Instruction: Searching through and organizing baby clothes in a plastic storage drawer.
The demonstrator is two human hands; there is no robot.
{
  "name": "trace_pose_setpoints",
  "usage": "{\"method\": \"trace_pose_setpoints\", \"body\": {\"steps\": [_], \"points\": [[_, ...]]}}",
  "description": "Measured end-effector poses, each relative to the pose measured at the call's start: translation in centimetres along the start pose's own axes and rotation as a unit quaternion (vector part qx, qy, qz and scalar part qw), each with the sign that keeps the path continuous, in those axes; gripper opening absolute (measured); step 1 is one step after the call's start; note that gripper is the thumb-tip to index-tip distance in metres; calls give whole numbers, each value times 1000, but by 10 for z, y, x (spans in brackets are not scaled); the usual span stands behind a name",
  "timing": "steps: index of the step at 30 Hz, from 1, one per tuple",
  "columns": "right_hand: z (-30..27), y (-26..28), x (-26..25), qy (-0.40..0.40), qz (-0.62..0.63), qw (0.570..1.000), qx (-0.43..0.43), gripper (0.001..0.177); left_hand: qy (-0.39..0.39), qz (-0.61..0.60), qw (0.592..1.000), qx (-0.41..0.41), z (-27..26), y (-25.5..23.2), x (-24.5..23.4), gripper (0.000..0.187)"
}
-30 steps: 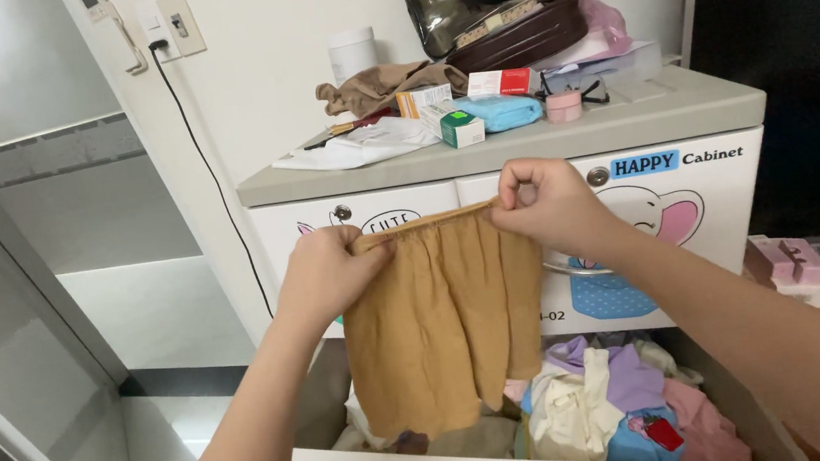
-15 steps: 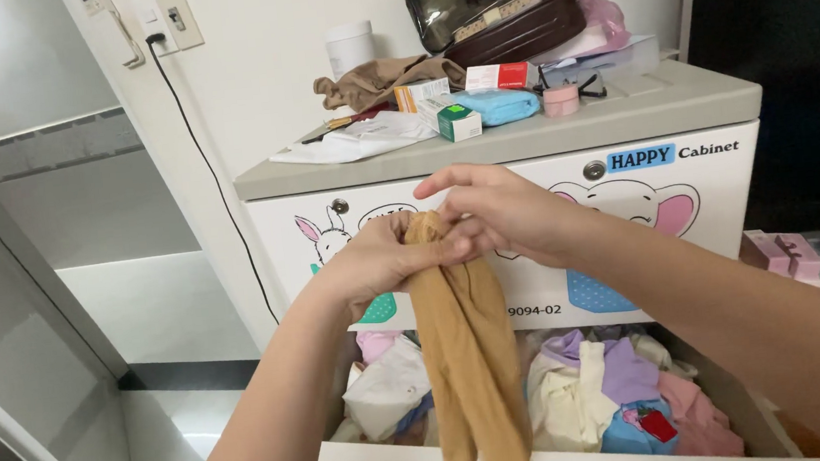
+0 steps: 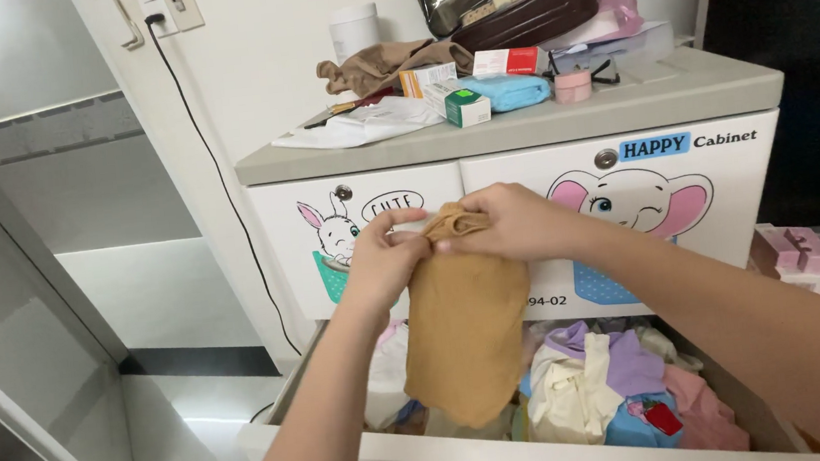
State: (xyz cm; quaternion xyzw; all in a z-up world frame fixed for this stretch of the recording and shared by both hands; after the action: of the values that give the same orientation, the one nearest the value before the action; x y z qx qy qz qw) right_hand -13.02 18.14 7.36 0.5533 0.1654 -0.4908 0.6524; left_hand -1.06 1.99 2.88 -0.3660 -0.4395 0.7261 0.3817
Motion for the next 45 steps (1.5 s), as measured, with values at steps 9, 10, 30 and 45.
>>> {"method": "trace_pose_setpoints", "body": {"steps": [9,10,30,45], "points": [[17,-30,9,-83,-59,990,98,46,-152,-296,901,-278,-48,112,71,44],[17,-25,15,-65,-77,991,90,47,-133,-349,873,-314,-53,111,81,51],[-2,-45,74,-78,-7,988,135,61,-176,-698,686,-109,-51,95,77,84],[-40,-135,142,133,518,799,274,67,23,-392,899,-197,-27,158,29,36]]}}
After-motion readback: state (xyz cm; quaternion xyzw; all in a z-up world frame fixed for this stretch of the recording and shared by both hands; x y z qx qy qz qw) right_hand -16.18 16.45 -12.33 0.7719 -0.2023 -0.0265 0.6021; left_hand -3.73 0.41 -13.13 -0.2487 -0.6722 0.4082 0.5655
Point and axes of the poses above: each hand's wrist, its own z-axis towards the middle knuckle, its own x-axis out of the palm, y = z × x, the point moved 1 cm from there along z, towards the middle knuckle, and after that the axes turned 1 degree about x, right-handed, at the moved point
